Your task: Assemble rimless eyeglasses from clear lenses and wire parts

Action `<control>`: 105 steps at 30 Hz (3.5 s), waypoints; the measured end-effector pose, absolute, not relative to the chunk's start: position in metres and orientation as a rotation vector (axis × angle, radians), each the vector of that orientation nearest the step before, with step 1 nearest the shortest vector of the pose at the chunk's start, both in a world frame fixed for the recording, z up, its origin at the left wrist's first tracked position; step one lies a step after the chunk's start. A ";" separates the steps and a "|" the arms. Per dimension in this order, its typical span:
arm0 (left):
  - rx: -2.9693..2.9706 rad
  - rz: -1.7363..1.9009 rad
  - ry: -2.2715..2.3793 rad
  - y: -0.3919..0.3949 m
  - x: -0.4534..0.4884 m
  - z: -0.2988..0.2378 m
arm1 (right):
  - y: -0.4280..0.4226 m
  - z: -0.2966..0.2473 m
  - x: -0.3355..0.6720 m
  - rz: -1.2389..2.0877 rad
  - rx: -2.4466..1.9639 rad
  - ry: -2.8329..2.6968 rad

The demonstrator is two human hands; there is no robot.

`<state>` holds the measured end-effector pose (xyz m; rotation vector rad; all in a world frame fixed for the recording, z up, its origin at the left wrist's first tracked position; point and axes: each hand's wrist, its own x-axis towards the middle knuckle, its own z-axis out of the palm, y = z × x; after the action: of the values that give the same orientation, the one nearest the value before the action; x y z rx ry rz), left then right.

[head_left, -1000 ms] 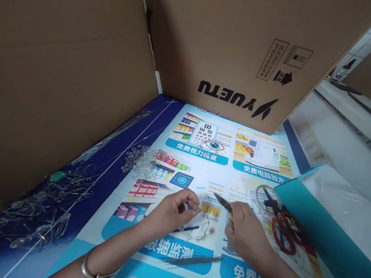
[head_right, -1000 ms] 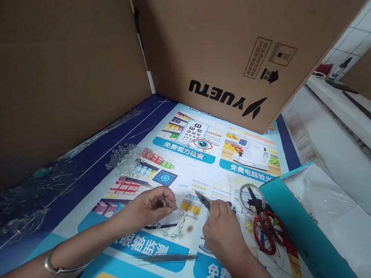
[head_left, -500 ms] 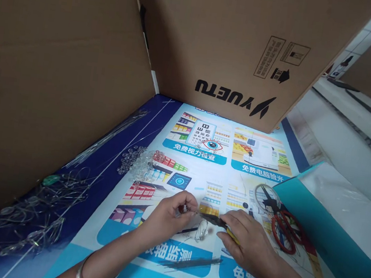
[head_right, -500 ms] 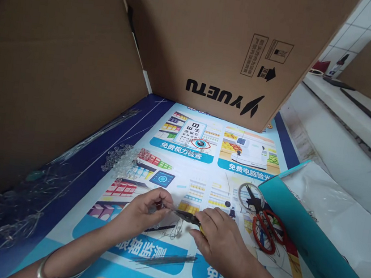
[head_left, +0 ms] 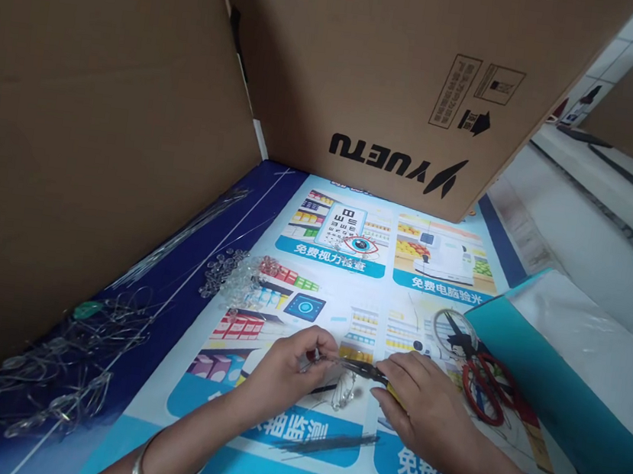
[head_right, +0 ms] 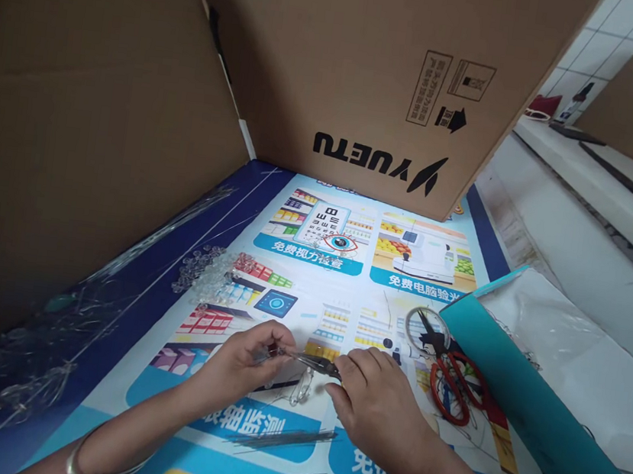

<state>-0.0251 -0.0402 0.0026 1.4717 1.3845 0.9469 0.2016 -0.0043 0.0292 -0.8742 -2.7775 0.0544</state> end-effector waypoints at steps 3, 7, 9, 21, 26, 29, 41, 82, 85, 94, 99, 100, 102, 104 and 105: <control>1.461 0.928 1.392 -0.041 -0.025 0.003 | -0.005 0.031 0.201 0.043 -0.881 -2.780; 1.436 0.908 1.370 -0.042 -0.024 0.003 | -0.006 0.031 0.201 0.051 -0.904 -2.772; 1.417 0.906 1.358 -0.043 -0.023 0.002 | -0.006 0.031 0.201 0.056 -0.910 -2.776; 1.237 0.896 1.260 -0.040 -0.021 0.000 | -0.007 0.032 0.200 0.084 -0.904 -2.809; 1.200 0.885 1.254 -0.040 -0.023 -0.005 | -0.006 0.029 0.201 0.082 -0.890 -2.808; 1.156 0.876 1.188 -0.040 -0.024 -0.005 | -0.006 0.028 0.202 0.103 -0.908 -2.829; 1.089 0.889 1.085 -0.041 -0.023 0.001 | -0.006 0.034 0.200 0.199 -0.953 -2.896; 1.277 0.831 1.184 -0.037 -0.029 -0.003 | -0.005 0.018 0.201 0.216 -1.065 -2.780; 1.267 0.857 1.197 -0.037 -0.028 -0.002 | -0.004 0.020 0.203 0.214 -1.040 -2.777; 1.252 0.878 1.194 -0.037 -0.027 -0.008 | -0.004 0.023 0.202 0.178 -1.001 -2.772; 1.251 0.887 1.207 -0.037 -0.027 -0.007 | -0.006 0.025 0.203 0.192 -1.011 -2.805; 1.252 0.887 1.210 -0.037 -0.027 -0.007 | -0.006 0.024 0.204 0.190 -1.022 -2.813; 1.247 0.885 1.205 -0.037 -0.027 -0.007 | -0.006 0.023 0.204 0.188 -1.042 -2.822; 1.228 0.882 1.188 -0.037 -0.027 -0.007 | -0.007 0.022 0.204 0.191 -1.052 -2.823; 1.217 0.880 1.174 -0.038 -0.027 -0.007 | -0.007 0.021 0.203 0.192 -1.053 -2.819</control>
<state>-0.0268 -0.0376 -0.0069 1.2167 1.1744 0.8801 0.2033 -0.0071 0.0212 -1.0535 -2.8194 0.1922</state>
